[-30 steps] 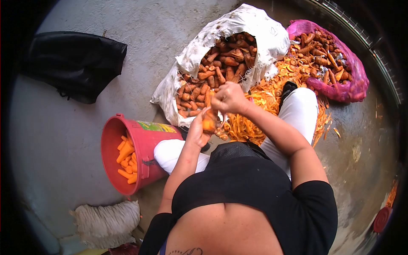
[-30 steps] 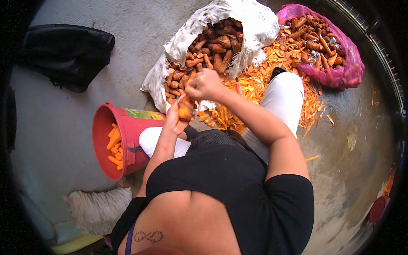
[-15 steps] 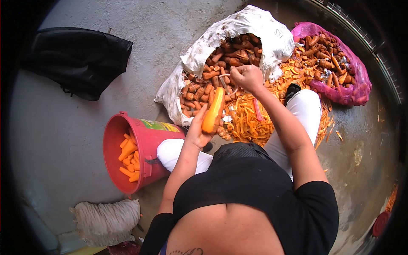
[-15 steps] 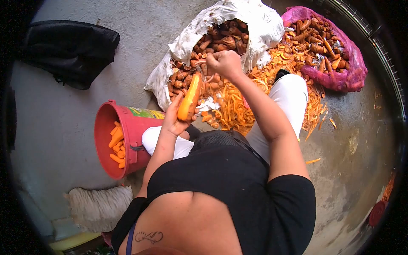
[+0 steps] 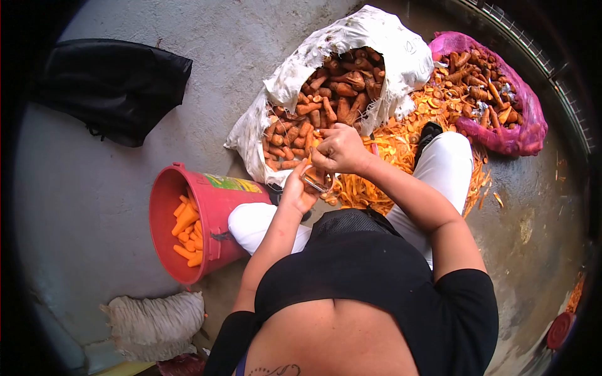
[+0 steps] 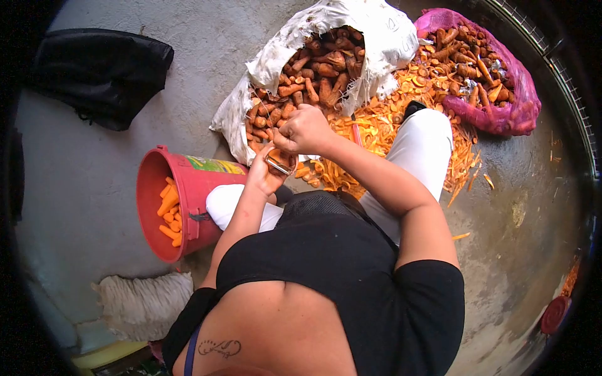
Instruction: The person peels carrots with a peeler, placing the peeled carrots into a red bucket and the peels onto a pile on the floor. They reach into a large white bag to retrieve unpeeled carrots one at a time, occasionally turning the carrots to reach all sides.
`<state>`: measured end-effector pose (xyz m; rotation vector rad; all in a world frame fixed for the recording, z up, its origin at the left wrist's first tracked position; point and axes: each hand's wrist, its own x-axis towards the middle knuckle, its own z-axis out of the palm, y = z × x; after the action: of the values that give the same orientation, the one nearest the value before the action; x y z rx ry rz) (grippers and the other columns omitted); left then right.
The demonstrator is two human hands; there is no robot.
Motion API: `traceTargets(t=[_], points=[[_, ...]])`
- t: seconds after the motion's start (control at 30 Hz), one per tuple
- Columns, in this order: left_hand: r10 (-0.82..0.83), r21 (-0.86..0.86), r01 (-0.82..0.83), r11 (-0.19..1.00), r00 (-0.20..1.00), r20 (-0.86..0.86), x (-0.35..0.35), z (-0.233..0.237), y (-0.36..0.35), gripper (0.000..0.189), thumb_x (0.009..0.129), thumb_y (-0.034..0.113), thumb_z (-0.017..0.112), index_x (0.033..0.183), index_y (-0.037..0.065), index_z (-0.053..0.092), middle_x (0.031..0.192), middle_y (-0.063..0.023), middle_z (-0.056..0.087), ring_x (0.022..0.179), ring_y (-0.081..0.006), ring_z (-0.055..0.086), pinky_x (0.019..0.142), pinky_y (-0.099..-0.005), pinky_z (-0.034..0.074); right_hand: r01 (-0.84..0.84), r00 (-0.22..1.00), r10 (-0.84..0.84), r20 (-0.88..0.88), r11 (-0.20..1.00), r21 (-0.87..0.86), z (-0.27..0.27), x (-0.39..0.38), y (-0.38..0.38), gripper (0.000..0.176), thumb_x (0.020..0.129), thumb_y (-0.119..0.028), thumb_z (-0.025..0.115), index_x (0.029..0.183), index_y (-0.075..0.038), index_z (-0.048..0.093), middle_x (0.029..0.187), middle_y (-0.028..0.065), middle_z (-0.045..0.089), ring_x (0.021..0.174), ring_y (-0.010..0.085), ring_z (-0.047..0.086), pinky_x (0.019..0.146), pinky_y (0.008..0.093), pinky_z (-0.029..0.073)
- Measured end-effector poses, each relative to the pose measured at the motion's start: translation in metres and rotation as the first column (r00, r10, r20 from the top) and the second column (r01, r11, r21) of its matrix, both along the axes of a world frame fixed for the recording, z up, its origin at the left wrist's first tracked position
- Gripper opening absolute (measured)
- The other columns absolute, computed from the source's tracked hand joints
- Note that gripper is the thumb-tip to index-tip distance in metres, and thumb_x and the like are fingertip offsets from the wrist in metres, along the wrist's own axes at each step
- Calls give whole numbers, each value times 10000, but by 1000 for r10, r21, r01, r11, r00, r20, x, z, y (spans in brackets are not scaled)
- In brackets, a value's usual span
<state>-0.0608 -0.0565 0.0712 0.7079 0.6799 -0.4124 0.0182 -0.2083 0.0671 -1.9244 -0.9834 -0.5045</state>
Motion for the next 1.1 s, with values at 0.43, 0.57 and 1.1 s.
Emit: traceTargets(t=[0.43, 0.57, 1.1], points=[[-341, 74, 333, 940, 923, 178, -17, 27, 7, 466, 964, 397, 438, 1220, 11, 486, 867, -115, 608, 704, -179, 616, 544, -300, 511, 340, 800, -561, -212, 715, -611, -28, 90, -50, 487, 887, -427, 440, 572, -135, 671, 561, 78, 619, 553, 224, 601, 763, 355, 455], [-179, 171, 161, 972, 980, 89, -10, 41, -1, 485, 969, 407, 418, 1258, 19, 458, 922, -131, 609, 722, -192, 616, 581, -302, 522, 483, 738, -620, -267, 761, -432, -34, 86, -45, 433, 869, -399, 452, 631, -135, 698, 537, 77, 613, 541, 226, 625, 627, 343, 485], [-21, 131, 16, 991, 999, 36, 1, 15, -6, 307, 974, 291, 382, 1127, 67, 525, 959, -107, 626, 778, -202, 632, 559, -311, 502, 32, 999, -33, -28, 999, -36, 3, 3, 5, 287, 738, -251, 587, 477, -132, 597, 466, 59, 508, 474, 242, 506, 556, 338, 421]])
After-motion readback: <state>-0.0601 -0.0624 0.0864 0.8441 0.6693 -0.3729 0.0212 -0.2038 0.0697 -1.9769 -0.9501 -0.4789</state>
